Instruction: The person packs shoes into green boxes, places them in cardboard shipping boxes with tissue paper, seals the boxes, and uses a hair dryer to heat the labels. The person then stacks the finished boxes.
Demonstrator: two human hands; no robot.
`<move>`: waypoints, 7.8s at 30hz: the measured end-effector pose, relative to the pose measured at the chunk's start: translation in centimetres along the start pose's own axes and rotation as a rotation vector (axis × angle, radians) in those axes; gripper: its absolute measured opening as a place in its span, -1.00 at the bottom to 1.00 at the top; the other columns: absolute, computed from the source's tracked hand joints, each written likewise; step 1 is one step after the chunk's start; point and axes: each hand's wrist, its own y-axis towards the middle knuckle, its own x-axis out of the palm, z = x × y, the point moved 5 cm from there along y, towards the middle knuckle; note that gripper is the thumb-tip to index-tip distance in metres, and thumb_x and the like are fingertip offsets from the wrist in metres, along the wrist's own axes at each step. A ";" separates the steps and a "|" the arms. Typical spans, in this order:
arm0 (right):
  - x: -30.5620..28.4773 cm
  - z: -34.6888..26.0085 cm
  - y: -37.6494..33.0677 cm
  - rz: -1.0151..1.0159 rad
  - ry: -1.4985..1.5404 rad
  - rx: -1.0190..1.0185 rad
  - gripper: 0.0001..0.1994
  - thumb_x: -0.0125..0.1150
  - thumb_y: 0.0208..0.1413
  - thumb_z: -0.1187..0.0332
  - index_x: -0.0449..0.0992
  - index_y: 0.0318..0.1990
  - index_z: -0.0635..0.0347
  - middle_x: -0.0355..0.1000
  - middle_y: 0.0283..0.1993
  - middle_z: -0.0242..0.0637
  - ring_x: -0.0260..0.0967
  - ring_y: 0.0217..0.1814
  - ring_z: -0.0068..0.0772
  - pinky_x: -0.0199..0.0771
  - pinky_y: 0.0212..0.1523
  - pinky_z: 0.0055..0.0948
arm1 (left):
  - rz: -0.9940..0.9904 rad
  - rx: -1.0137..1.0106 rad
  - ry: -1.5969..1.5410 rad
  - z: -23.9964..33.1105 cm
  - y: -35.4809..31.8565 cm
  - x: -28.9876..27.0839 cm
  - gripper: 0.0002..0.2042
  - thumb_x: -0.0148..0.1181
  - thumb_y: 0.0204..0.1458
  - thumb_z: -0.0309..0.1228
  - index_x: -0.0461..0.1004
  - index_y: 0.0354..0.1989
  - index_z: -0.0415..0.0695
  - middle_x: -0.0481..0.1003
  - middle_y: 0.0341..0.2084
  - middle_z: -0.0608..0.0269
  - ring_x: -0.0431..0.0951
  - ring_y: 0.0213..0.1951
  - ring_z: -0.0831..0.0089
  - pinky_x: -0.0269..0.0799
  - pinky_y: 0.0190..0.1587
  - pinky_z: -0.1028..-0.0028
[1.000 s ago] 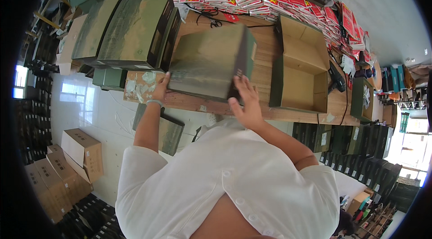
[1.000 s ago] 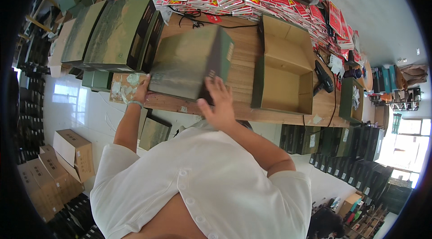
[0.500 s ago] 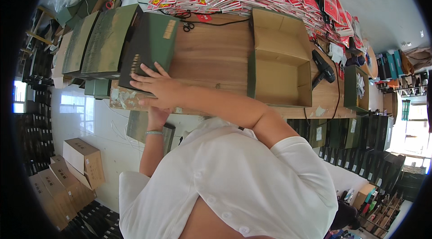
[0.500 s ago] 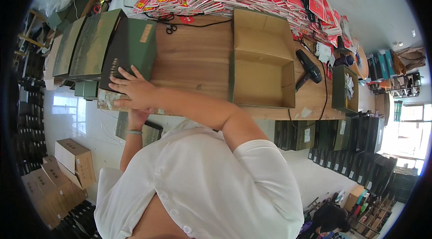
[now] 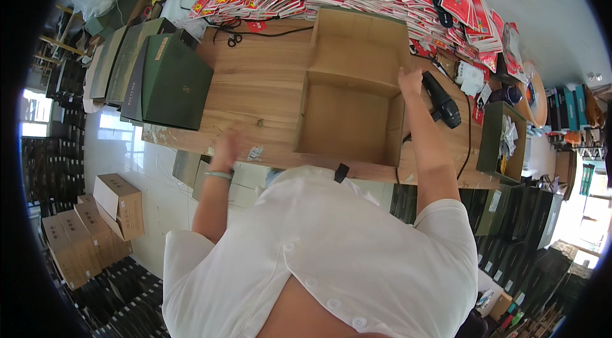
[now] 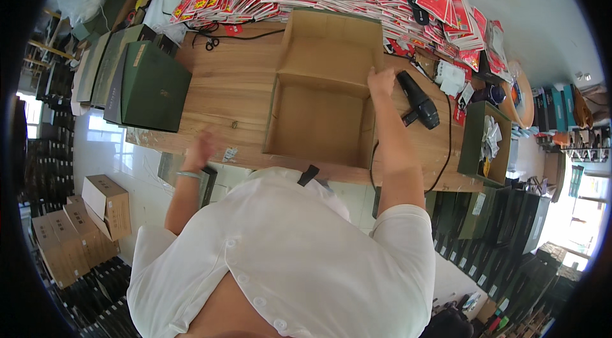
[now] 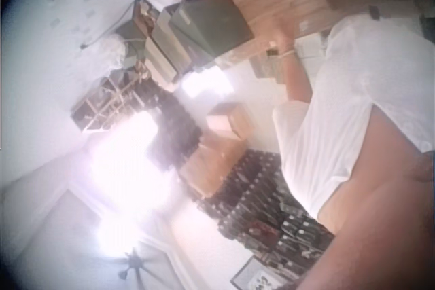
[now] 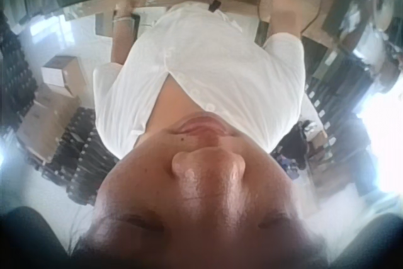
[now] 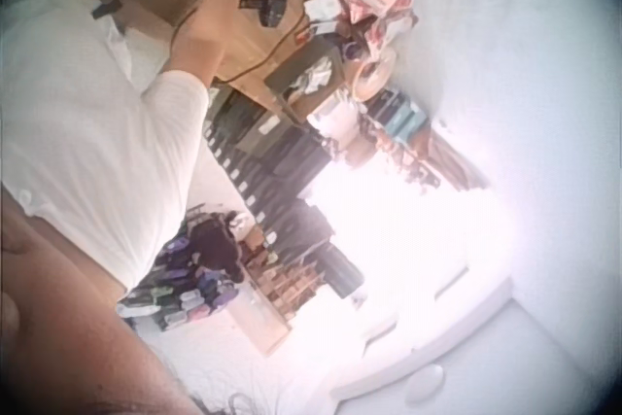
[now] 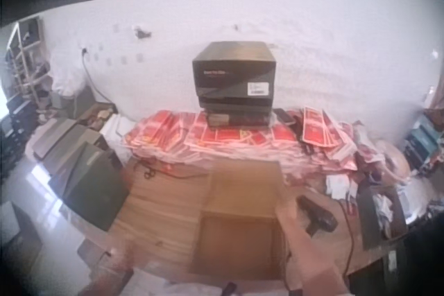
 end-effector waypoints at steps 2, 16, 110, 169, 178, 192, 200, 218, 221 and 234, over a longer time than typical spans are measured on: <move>2.4 5.4 3.4 -0.212 0.031 -0.053 -0.47 -0.06 0.30 0.09 0.39 0.11 0.49 0.42 0.07 0.29 0.39 0.14 0.18 0.38 0.16 -0.10 | -0.240 -0.087 0.544 -0.1 -3.6 12.1 -0.30 0.06 0.20 0.01 0.02 0.39 -0.12 0.50 0.02 0.05 0.60 -0.07 0.22 0.57 -0.08 0.23; -1.7 8.3 -2.2 -0.266 0.392 -0.699 -0.43 0.05 0.28 0.46 0.05 0.41 0.20 0.21 0.35 0.03 0.41 0.13 -0.01 0.41 0.08 -0.23 | -0.040 -0.262 0.316 -5.5 -2.5 11.7 -0.13 -0.32 0.17 0.37 -0.11 0.44 -0.08 0.56 -0.03 -0.04 0.59 -0.04 0.14 0.43 0.06 0.20; -27.3 -3.0 -24.7 -0.202 0.433 -0.284 -0.55 0.33 0.11 0.28 0.39 0.10 0.29 0.42 -0.42 -0.38 0.31 -0.58 -0.65 0.35 -0.58 -0.61 | 0.218 1.404 1.196 15.8 -16.2 28.8 0.04 0.47 -0.36 -0.25 0.04 0.39 -0.25 0.38 0.10 0.03 0.36 0.08 0.08 0.11 0.14 0.11; -26.9 -2.4 -23.0 -0.312 0.454 -0.176 -0.42 0.45 0.02 0.25 0.38 0.16 0.26 0.47 -0.38 -0.32 0.36 -0.48 -0.58 0.38 -0.47 -0.55 | 0.242 1.337 1.216 16.9 -15.1 28.5 -0.13 0.26 0.03 -0.08 0.03 0.37 -0.41 0.42 0.00 -0.09 0.36 0.07 0.07 0.08 0.19 0.12; -26.2 -4.3 -21.7 -0.179 0.430 -0.501 -0.42 0.41 0.06 0.29 0.33 0.21 0.29 0.43 -0.37 -0.38 0.27 -0.53 -0.67 0.35 -0.55 -0.60 | 0.237 1.315 1.174 16.8 -15.1 28.2 -0.16 0.25 0.03 -0.11 0.05 0.36 -0.41 0.41 0.02 -0.08 0.36 0.07 0.07 0.08 0.18 0.14; -25.5 -4.7 -21.0 -0.214 0.396 -0.423 -0.42 0.37 0.10 0.27 0.32 0.22 0.30 0.43 -0.36 -0.34 0.32 -0.49 -0.64 0.37 -0.47 -0.61 | 0.239 1.302 1.162 16.7 -15.0 28.1 -0.19 0.22 0.05 -0.13 0.05 0.37 -0.38 0.41 0.01 -0.07 0.37 0.06 0.07 0.08 0.19 0.14; -25.4 -4.4 -21.0 -0.427 0.541 -0.072 -0.45 0.38 0.11 0.29 0.33 0.19 0.34 0.45 -0.32 -0.35 0.34 -0.43 -0.60 0.39 -0.38 -0.59 | 0.223 1.311 1.129 16.7 -15.0 28.0 -0.20 0.21 0.06 -0.14 0.03 0.38 -0.37 0.40 0.13 -0.03 0.39 0.07 0.09 0.07 0.20 0.15; -25.9 -3.1 -23.4 -0.340 0.524 -0.128 -0.50 0.46 -0.01 0.32 0.43 0.08 0.26 0.55 -0.34 -0.20 0.49 -0.34 -0.40 0.48 -0.19 -0.44 | 0.231 1.293 1.143 16.6 -14.7 27.9 -0.21 0.06 0.17 -0.13 -0.12 0.42 -0.38 0.38 0.21 -0.04 0.41 0.06 0.09 0.01 0.24 0.14; -26.3 -3.4 -24.1 -0.217 0.444 -0.315 -0.47 0.46 -0.01 0.31 0.41 0.11 0.26 0.54 -0.31 -0.20 0.46 -0.34 -0.42 0.47 -0.18 -0.44 | 0.236 1.299 1.159 16.6 -14.8 28.0 -0.22 0.05 0.18 -0.13 -0.12 0.42 -0.38 0.38 0.21 -0.03 0.41 0.06 0.09 0.01 0.24 0.15; -26.0 -0.8 -24.0 -0.282 0.456 -0.205 -0.41 0.38 0.07 0.28 0.30 0.23 0.23 0.41 -0.35 -0.38 0.29 -0.54 -0.67 0.35 -0.57 -0.60 | 0.223 1.284 1.136 16.6 -14.8 27.9 -0.20 0.17 0.10 -0.15 -0.03 0.38 -0.40 0.39 0.19 -0.09 0.38 0.15 0.10 0.06 0.22 0.15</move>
